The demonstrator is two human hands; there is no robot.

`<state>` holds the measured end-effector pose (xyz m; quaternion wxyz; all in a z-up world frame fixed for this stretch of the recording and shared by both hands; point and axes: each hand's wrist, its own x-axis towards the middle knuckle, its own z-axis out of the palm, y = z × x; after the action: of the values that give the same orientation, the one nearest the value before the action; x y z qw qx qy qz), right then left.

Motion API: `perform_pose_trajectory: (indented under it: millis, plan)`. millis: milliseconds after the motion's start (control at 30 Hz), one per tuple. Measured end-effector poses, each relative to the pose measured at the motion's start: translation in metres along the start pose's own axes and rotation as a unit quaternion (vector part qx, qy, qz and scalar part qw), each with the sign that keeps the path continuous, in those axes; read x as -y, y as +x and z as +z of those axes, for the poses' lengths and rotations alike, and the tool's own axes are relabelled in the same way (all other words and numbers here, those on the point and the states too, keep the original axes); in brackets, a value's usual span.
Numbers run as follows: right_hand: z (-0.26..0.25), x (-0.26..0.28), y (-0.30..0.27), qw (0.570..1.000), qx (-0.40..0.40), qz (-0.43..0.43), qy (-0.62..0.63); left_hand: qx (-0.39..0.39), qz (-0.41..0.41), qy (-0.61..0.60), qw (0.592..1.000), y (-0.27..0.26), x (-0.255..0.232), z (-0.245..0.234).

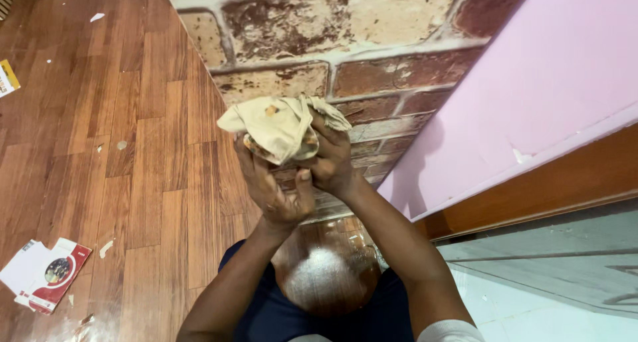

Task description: The person wipes down the surfaces and edges of a wooden and brick-patterned shelf unit using a cloth.

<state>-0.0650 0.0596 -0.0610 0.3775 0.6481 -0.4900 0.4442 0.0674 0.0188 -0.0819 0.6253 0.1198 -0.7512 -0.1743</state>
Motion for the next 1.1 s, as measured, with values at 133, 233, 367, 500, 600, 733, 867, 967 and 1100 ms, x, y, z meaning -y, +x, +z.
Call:
perform_pose_trajectory:
  millis: [133,233,367,500,600,733,867,967,1100]
  plan:
    - [-0.043,-0.040,0.002,0.995,0.055,-0.041,-0.073,-0.042,0.113,0.033,0.992,0.018,-0.007,0.046]
    - [-0.061,-0.081,0.009,0.982,-0.144,0.091,-0.083,0.006,0.117,0.013,0.993,0.058,-0.031,0.106]
    - [-0.054,-0.071,-0.052,0.696,-0.287,0.333,0.568,0.154,0.159,-0.016,0.975,0.061,-0.053,0.137]
    - [0.016,-0.006,-0.127,0.496,-0.291,0.379,0.725,0.247,0.129,-0.020,0.960,0.004,-0.037,0.093]
    - [0.045,0.002,-0.124,0.387,-0.264,0.298,0.832,0.257,0.120,0.033,0.958,-0.004,-0.016,0.055]
    - [0.046,0.004,-0.069,0.362,-0.243,0.294,0.851,0.173,0.134,0.053,0.974,0.013,0.024,0.024]
    - [0.042,0.006,-0.047,0.972,-0.076,0.187,0.123,0.015,0.054,-0.005,0.998,-0.016,0.055,0.021]
    - [0.047,-0.001,-0.096,0.997,-0.023,0.049,0.060,-0.006,-0.052,-0.005,0.999,-0.088,0.057,0.031]
    - [0.013,-0.015,-0.197,0.936,-0.039,0.261,0.231,0.128,-0.063,0.030,0.989,-0.149,0.025,0.070]
